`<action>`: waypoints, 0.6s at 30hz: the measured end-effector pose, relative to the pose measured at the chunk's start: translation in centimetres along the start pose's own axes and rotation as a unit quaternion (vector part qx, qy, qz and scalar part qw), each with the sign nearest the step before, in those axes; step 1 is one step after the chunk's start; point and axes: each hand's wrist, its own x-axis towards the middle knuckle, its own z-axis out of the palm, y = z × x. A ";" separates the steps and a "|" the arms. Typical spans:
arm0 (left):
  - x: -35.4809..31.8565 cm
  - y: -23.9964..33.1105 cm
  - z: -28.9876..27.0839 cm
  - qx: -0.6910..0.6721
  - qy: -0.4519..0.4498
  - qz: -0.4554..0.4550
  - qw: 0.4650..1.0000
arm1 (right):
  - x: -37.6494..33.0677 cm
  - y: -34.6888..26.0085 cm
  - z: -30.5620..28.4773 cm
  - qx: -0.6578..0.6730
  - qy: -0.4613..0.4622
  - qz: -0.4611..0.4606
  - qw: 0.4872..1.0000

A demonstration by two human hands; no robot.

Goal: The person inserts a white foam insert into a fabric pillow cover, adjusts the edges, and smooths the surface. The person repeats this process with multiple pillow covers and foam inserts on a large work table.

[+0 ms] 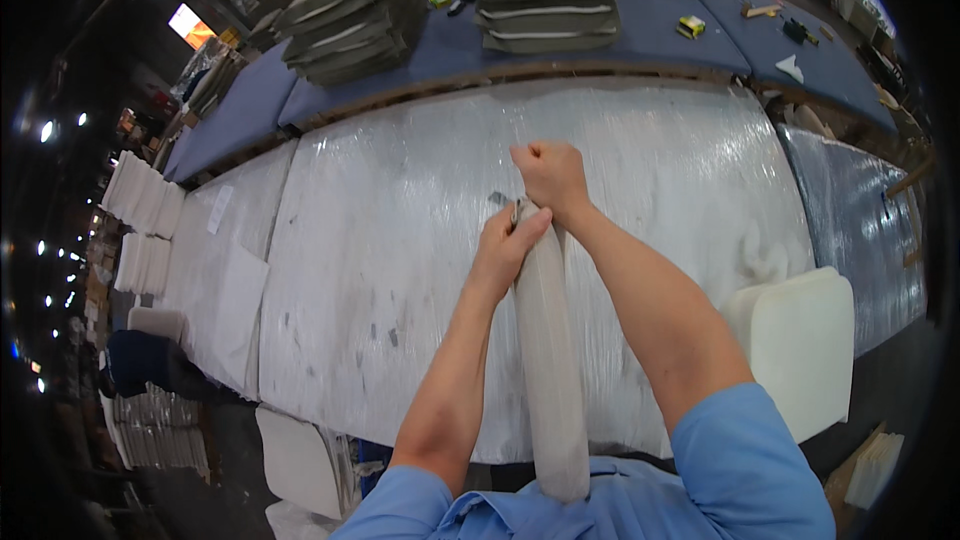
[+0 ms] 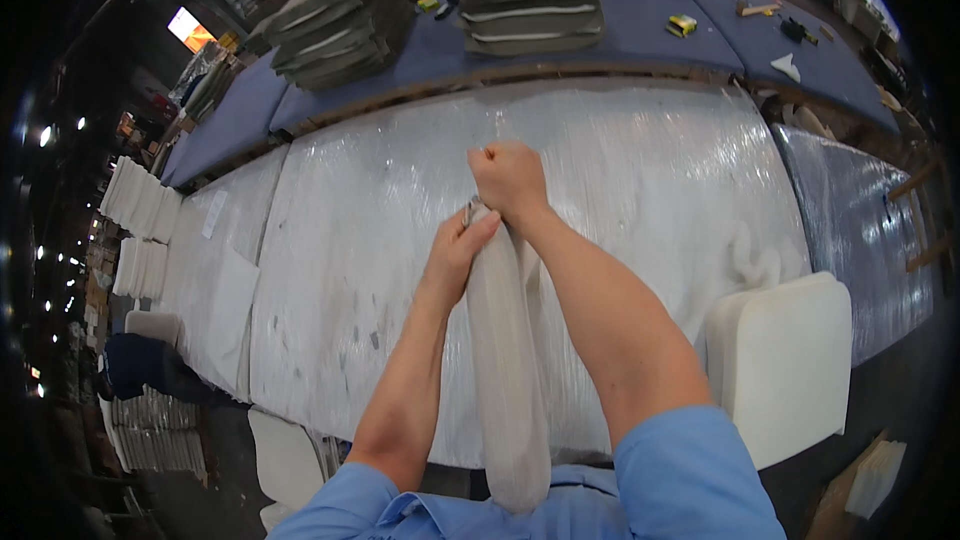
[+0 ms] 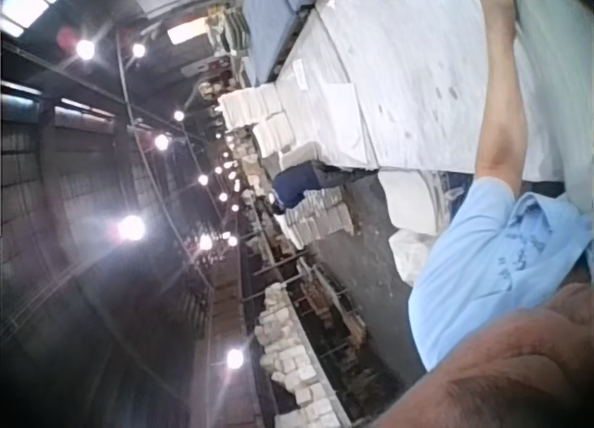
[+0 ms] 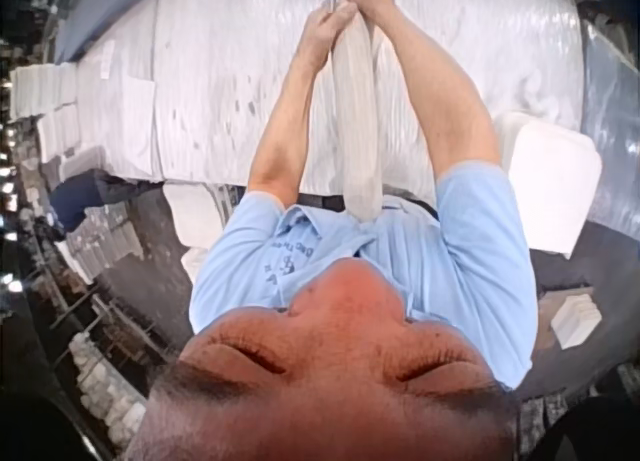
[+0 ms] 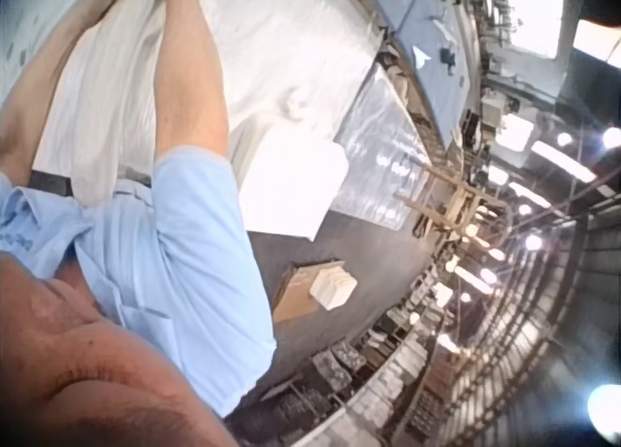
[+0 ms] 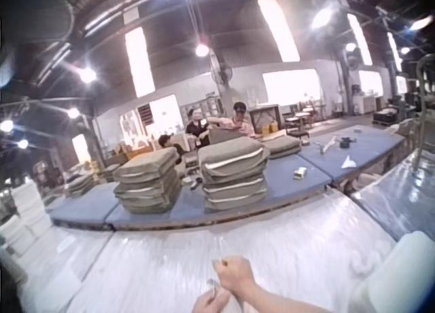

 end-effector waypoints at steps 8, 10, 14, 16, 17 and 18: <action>0.4 0.8 2.6 -0.015 0.053 -0.033 0.998 | 1.1 0.9 0.1 -0.044 -0.034 0.030 0.998; 0.9 0.9 3.2 -0.002 0.061 -0.022 0.998 | 1.4 1.8 -0.4 -0.065 -0.026 0.005 0.998; 0.7 0.6 3.8 0.030 0.068 -0.023 0.997 | 0.7 1.9 -1.1 -0.022 -0.038 0.034 0.998; 0.7 0.3 3.6 0.035 0.058 -0.030 0.997 | 0.4 2.0 -1.3 0.012 -0.026 0.029 0.999; 0.8 0.3 3.1 0.024 0.050 -0.038 0.998 | 0.6 1.9 -1.3 0.041 -0.031 0.043 0.998; 0.6 0.4 2.8 0.013 0.040 -0.052 0.998 | 0.4 2.1 -1.2 0.071 -0.036 0.063 0.995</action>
